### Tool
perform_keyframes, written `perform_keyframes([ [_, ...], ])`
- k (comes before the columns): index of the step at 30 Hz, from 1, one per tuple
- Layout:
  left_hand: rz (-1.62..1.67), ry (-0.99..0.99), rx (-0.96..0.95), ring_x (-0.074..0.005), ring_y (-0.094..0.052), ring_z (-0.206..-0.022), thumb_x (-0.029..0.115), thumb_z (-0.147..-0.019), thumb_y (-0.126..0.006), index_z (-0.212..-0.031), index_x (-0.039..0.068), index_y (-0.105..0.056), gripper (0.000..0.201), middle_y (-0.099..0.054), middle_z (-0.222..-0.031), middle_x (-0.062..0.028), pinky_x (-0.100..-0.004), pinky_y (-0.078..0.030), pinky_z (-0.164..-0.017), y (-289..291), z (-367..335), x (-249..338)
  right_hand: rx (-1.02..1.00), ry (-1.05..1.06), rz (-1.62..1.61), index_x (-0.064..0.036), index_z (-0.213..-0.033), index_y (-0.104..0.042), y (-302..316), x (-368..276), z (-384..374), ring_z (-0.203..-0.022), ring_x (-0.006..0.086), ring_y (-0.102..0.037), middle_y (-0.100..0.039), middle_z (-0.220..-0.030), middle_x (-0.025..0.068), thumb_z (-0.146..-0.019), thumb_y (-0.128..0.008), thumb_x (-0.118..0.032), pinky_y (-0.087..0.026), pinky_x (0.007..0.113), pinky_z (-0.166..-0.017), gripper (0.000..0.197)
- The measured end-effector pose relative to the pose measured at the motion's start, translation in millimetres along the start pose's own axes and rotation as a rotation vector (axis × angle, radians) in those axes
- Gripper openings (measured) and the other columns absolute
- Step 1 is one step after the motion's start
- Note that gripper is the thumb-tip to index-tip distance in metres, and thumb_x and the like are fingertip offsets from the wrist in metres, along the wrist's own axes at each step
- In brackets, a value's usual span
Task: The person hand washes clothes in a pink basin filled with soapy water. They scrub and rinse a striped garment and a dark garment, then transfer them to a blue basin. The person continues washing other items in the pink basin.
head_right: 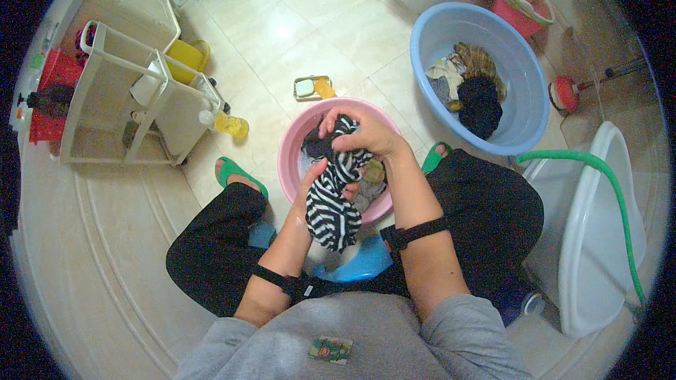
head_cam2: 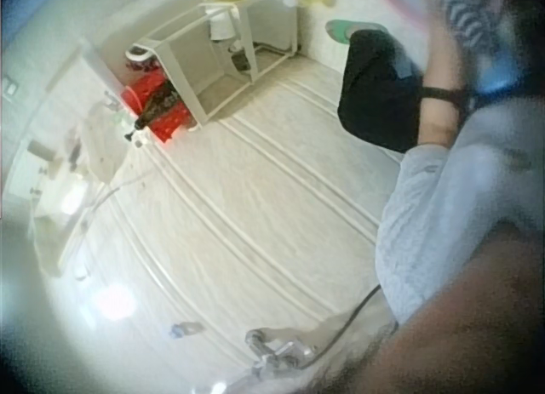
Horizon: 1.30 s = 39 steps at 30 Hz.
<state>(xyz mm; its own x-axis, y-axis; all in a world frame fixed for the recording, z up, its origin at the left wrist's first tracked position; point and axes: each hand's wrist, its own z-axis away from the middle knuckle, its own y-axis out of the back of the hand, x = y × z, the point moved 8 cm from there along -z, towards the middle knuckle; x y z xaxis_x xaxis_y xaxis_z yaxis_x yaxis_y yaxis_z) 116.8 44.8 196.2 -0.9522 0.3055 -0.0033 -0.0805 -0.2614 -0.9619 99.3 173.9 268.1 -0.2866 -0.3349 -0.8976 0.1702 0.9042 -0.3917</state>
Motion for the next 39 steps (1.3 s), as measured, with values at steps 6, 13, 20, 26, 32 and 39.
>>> perform_keyframes([
  [6, -0.461, -0.12, 0.098, -0.0224, -0.065, -0.086, 0.031, -0.074, -0.084, -0.125, 0.0, -0.053, 0.067, -0.064, -0.098, -0.0122, -0.0357, -0.057, -0.073, -10.4, 12.7, 25.2, 0.255, -0.318, 0.199, -0.0097, -0.076, -0.055, 0.4, 14.3, 2.2, -0.08, 0.0086, -0.052, -0.056, -0.079, -0.0024, -0.067, -0.079, -0.01, -0.043, 0.026, -0.074, 0.026],
  [13, -0.944, -0.302, 0.54, -0.0192, -0.067, -0.087, 0.01, -0.074, -0.082, -0.11, 0.0, -0.064, 0.042, -0.069, -0.098, -0.0089, -0.0334, -0.055, -0.077, 19.3, 14.5, 46.1, 0.339, -0.276, 0.826, -0.0032, -0.072, -0.053, -8.1, 30.9, -6.0, -0.075, 0.0275, -0.059, -0.059, -0.074, 0.0135, -0.063, -0.07, -0.012, -0.047, 0.034, -0.072, 0.021],
  [20, -1.059, -0.437, 0.712, -0.0161, -0.063, -0.098, 0.013, -0.069, -0.084, -0.113, 0.001, -0.065, 0.049, -0.068, -0.108, -0.007, -0.0314, -0.05, -0.084, 49.0, 15.4, 50.6, 0.44, -0.419, 1.112, -0.0067, -0.083, -0.064, -11.3, 63.6, 0.1, -0.086, 0.0392, -0.065, -0.067, -0.086, 0.0211, -0.07, -0.067, -0.015, -0.052, 0.047, -0.077, 0.016],
  [26, -1.204, -0.468, 0.869, -0.0193, -0.066, -0.094, 0.018, -0.07, -0.082, -0.109, -0.002, -0.067, 0.046, -0.071, -0.103, -0.0098, -0.0334, -0.05, -0.082, 60.7, 16.4, 55.7, 0.513, -0.43, 1.206, -0.0075, -0.082, -0.062, -15.6, 67.7, 3.5, -0.088, 0.0385, -0.064, -0.065, -0.089, 0.0163, -0.074, -0.066, -0.015, -0.052, 0.048, -0.077, 0.012],
  [32, -1.144, -0.596, 0.891, -0.0195, -0.067, -0.093, 0.018, -0.07, -0.081, -0.107, -0.001, -0.068, 0.044, -0.071, -0.103, -0.0096, -0.0331, -0.051, -0.082, 60.8, 20.5, 66.7, 0.592, -0.454, 1.004, -0.0029, -0.114, -0.051, -1.6, 70.2, 9.3, -0.109, 0.0416, -0.054, -0.048, -0.119, 0.0267, -0.071, -0.079, -0.03, -0.045, 0.046, -0.094, 0.058],
  [39, -0.831, -0.95, 0.744, -0.0175, -0.064, -0.088, 0.001, -0.073, -0.074, -0.113, 0.0, -0.061, 0.042, -0.066, -0.103, -0.0062, -0.0306, -0.052, -0.08, 28.3, 34.7, 100.4, 0.603, -0.162, 0.937, 0.0038, -0.144, -0.031, 0.7, 33.3, 27.5, -0.132, 0.0436, -0.039, -0.037, -0.139, 0.0319, -0.065, -0.087, -0.043, -0.035, 0.046, -0.111, 0.107],
])
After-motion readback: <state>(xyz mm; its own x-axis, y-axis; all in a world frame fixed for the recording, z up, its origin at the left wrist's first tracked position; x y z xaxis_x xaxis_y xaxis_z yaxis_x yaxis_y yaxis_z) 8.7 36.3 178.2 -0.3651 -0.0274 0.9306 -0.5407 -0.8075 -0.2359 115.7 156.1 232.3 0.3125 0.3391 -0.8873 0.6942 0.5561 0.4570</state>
